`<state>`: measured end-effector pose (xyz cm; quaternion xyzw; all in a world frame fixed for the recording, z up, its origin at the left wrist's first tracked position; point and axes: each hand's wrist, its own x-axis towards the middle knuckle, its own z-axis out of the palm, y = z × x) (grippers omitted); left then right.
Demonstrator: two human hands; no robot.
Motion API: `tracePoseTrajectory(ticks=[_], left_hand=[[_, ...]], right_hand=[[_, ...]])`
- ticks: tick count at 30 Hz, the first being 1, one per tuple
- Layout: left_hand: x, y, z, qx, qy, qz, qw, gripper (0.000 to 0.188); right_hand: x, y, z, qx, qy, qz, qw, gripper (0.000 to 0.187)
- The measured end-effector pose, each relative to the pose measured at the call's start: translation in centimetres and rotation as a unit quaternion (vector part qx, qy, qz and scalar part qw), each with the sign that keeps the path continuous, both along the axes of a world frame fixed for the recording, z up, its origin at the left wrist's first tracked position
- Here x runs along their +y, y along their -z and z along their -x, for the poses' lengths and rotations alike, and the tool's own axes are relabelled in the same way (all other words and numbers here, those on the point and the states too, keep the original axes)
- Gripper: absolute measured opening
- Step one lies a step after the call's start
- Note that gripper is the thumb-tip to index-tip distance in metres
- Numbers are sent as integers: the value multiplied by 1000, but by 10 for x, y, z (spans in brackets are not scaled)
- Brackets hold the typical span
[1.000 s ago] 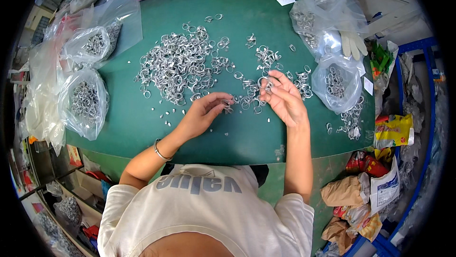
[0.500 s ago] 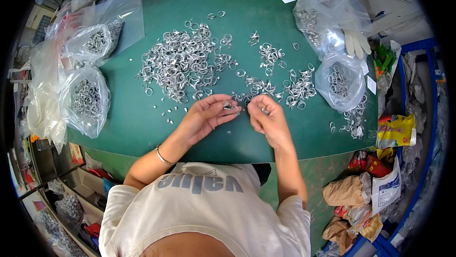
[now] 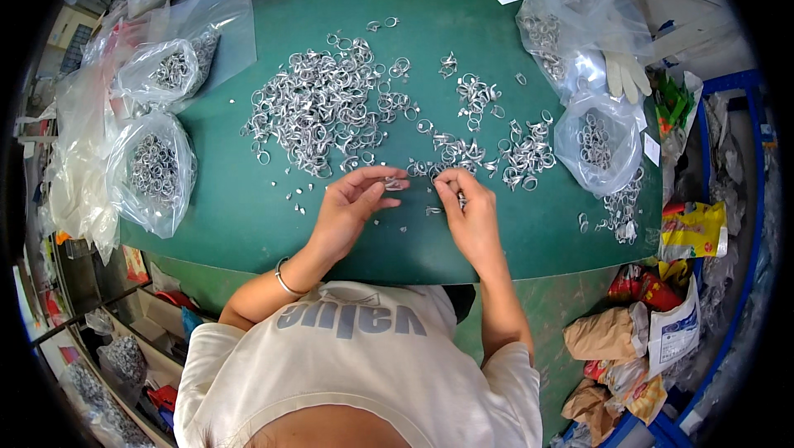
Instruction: The person assembles small silver metal rings and pins by hand on a green worktable. They pick up components, interlock them, and place the finished assemblies into a clear plastic bag. The workspace contains multiple bags of parts and colored trays.
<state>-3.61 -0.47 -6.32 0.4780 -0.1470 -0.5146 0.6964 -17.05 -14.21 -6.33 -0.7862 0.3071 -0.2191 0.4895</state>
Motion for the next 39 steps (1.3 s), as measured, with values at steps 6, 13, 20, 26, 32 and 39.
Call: tracePoseTrajectory(ticks=[6, 13, 20, 26, 32, 39], left_hand=[[12, 14, -4, -489, 49, -66, 868, 30], [-15, 17, 1, -690, 14, -100, 717, 39], [-40, 35, -3, -719, 60, -74, 689, 29], [-33, 21, -10, -278, 52, -62, 957, 20], [-24, 8, -4, 18, 11, -10, 1000, 16], [-43, 24, 10, -596, 46, -90, 797, 30]], right_hand=[[6, -4, 12, 162, -96, 136, 973, 21], [-2, 4, 20, 3, -97, -52, 994, 9], [-23, -1, 20, -314, -82, -533, 782, 12], [-18, 4, 6, -83, -12, -326, 941, 10], [-18, 17, 2, -54, -45, -72, 995, 11], [-16, -1, -1, 5, 26, -30, 999, 12]])
